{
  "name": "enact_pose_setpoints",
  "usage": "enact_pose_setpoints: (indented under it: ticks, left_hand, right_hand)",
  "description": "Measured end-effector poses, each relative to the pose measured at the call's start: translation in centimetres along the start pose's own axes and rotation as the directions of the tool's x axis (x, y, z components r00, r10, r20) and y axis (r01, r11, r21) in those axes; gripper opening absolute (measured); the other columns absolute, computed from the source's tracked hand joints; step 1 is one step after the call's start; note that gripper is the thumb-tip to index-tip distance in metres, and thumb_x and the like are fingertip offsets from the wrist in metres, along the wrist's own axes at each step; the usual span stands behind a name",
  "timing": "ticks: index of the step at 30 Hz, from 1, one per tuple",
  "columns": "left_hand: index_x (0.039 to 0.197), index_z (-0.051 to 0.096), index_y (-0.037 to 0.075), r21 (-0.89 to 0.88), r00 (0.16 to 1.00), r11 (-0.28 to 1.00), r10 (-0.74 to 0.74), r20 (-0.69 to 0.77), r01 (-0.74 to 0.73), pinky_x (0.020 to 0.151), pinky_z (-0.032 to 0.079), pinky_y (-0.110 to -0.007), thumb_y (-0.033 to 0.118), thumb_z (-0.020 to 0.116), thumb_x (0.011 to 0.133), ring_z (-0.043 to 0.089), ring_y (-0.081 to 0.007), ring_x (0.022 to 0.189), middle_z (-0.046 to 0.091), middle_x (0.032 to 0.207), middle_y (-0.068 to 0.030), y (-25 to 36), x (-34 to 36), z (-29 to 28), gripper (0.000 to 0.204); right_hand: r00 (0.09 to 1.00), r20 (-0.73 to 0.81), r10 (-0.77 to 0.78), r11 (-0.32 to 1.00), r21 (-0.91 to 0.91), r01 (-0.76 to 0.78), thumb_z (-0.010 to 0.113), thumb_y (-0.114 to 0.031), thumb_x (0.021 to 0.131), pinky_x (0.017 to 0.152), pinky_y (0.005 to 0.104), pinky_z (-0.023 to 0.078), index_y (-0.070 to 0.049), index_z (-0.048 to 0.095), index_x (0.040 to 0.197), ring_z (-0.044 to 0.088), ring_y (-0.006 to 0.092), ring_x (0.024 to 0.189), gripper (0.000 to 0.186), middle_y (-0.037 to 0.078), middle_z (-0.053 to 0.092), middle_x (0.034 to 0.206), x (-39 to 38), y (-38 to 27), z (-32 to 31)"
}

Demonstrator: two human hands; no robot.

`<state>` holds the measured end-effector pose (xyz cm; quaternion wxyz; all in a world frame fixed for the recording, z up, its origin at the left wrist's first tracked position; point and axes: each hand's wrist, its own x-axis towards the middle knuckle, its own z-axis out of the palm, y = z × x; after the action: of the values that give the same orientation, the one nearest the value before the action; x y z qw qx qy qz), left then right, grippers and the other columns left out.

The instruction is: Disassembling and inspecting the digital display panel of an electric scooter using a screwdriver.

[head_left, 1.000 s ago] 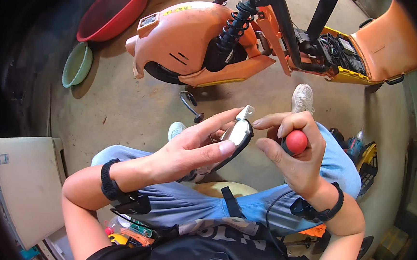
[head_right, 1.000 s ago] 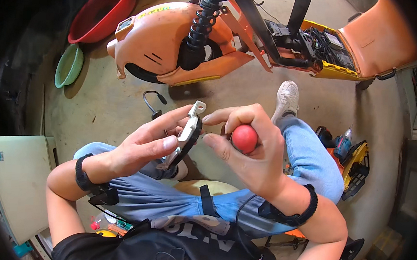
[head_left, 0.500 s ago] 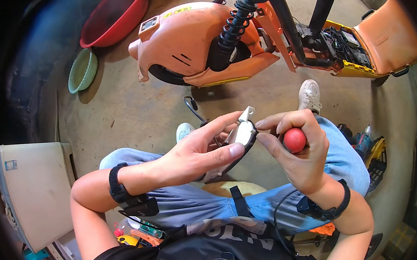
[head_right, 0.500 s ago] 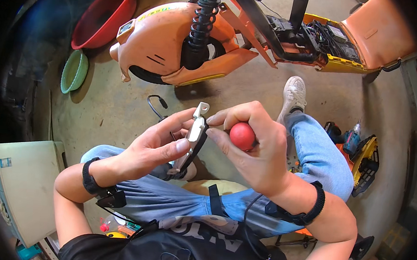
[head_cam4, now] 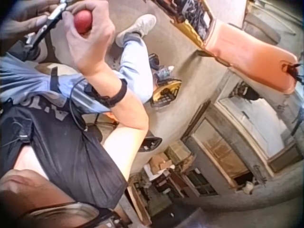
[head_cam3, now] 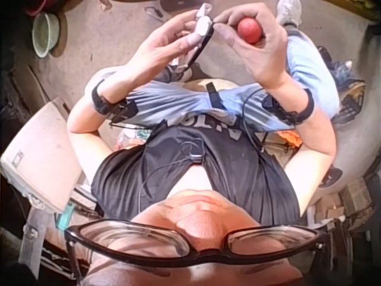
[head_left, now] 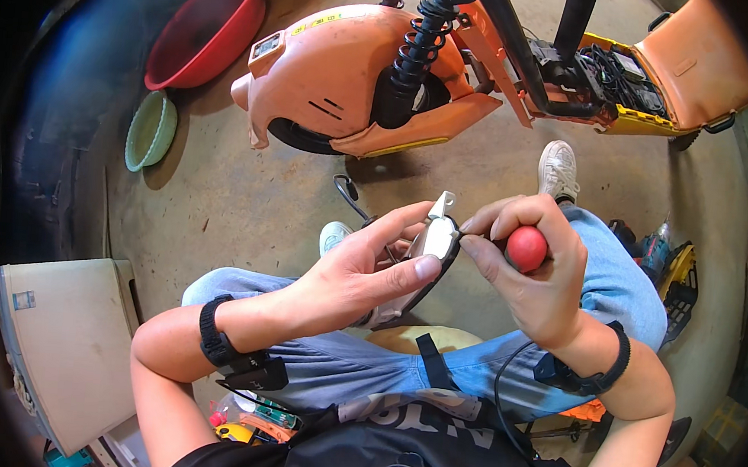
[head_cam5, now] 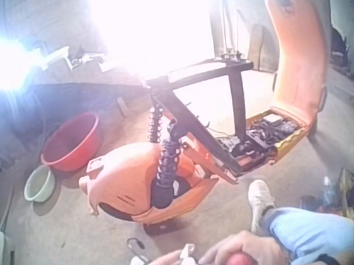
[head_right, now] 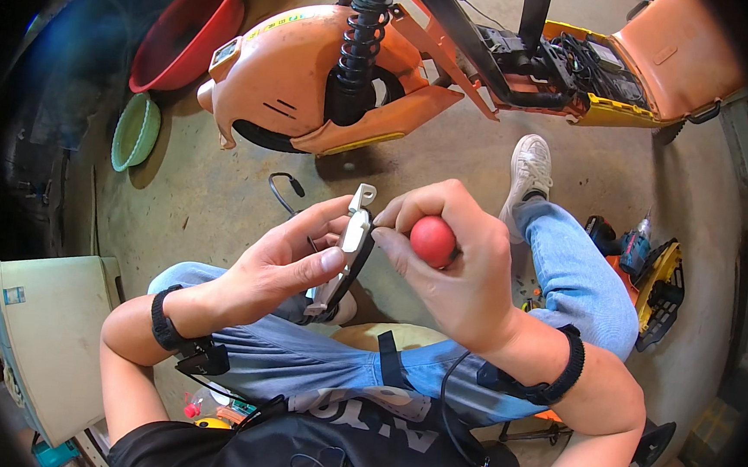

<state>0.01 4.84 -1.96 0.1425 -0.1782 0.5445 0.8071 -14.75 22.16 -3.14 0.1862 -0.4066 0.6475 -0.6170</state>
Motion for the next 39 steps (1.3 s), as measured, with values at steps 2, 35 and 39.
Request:
enact_pose_setpoints:
  ticks: [2, 35, 39]
  left_hand:
    - [0.155, 0.028, 0.002, -0.003, 0.999, 0.999, 0.041, -0.022, -0.041, 0.095, 0.045, -0.029, 0.033, 0.063, 0.102, 0.051, -0.012, 0.109, 0.055, 0.13, -0.0072, -0.06, 0.02, 0.07, 0.071]
    - [0.159, 0.022, 0.006, -0.088, 0.999, 0.996, -0.029, 0.036, 0.032, 0.105, 0.042, -0.034, 0.031, 0.059, 0.103, 0.051, -0.0178, 0.127, 0.048, 0.143, -0.0093, 0.45, -0.08, 0.07, 0.071]
    - [0.159, 0.021, 0.006, -0.107, 0.998, 0.993, -0.047, 0.029, 0.05, 0.105, 0.042, -0.034, 0.031, 0.058, 0.103, 0.052, -0.0186, 0.127, 0.048, 0.144, -0.0099, 0.49, -0.06, 0.08, 0.071]
  right_hand:
    - [0.996, 0.005, 0.084, 0.993, 0.085, -0.084, 0.075, 0.008, 0.083, 0.079, 0.0281, 0.053, -0.003, 0.054, 0.094, 0.065, 0.0125, 0.085, 0.025, 0.009, 0.069, 0.091, 0.0, -0.03, -0.04]
    - [0.993, 0.043, 0.113, 0.988, 0.103, -0.117, 0.072, 0.006, 0.085, 0.082, 0.0283, 0.052, -0.004, 0.056, 0.093, 0.062, 0.0119, 0.086, 0.02, 0.007, 0.067, 0.092, -0.05, -0.36, -0.39]
    - [0.99, 0.059, 0.131, 0.979, 0.149, -0.138, 0.072, 0.007, 0.084, 0.083, 0.029, 0.052, -0.004, 0.056, 0.093, 0.061, 0.012, 0.087, 0.021, 0.006, 0.066, 0.093, -0.19, -0.21, -0.34]
